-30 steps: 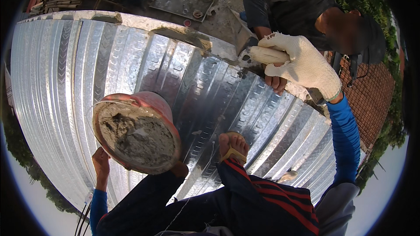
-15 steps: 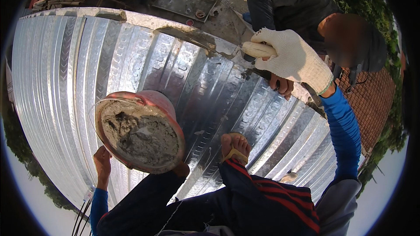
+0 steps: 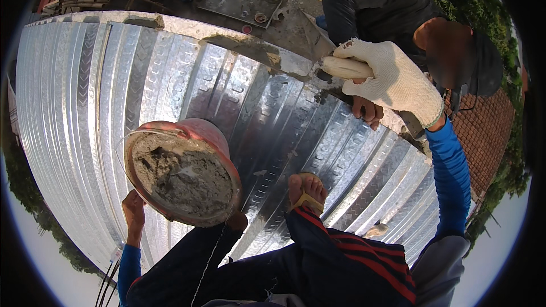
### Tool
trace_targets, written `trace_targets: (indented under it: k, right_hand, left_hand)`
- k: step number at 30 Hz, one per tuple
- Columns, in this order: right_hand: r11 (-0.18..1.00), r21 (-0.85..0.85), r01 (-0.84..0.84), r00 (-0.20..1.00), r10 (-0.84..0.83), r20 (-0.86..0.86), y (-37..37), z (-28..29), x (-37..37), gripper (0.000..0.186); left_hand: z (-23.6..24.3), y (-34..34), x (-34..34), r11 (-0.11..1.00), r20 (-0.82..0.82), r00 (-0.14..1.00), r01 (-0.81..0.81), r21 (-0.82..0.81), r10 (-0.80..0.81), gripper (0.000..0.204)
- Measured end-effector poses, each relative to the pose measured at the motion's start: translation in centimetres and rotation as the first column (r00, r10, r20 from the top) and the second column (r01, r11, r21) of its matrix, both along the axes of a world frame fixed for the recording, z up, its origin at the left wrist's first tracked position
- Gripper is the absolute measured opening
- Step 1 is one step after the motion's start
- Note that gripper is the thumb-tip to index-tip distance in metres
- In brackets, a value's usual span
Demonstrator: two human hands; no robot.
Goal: The person scoops cement from a bucket with a trowel and applies it to the seams of a corrugated metal roof. The person repeatedly spreads and smooths the cement along the roof ridges while another worker is visible nearby.
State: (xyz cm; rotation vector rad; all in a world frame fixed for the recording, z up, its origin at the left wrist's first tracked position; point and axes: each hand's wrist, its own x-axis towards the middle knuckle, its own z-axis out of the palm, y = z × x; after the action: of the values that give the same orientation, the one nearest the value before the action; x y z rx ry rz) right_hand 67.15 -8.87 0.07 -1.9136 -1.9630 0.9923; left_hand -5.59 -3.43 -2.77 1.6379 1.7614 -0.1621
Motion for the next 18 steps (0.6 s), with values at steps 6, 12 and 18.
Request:
trace_targets:
  k: [6,12,18]
  right_hand:
    - [0.993,0.109,-0.052,0.998,0.048,0.038,1.0,-0.9,1.4,0.049]
    - [0.979,0.157,-0.130,0.986,0.111,0.124,3.3,-4.0,1.6,0.046]
    - [0.991,-0.029,-0.132,0.983,0.134,0.122,4.0,-3.1,-0.2,0.050]
  left_hand:
    - [-0.2,-0.5,0.0,0.998,0.029,0.998,-0.060,0.024,0.059,0.025]
    - [0.2,-0.2,0.3,0.999,-0.054,0.998,-0.028,-0.019,0.027,0.027]
    - [-0.2,-0.7,0.0,0.998,0.012,0.998,-0.057,0.019,0.057,0.027]
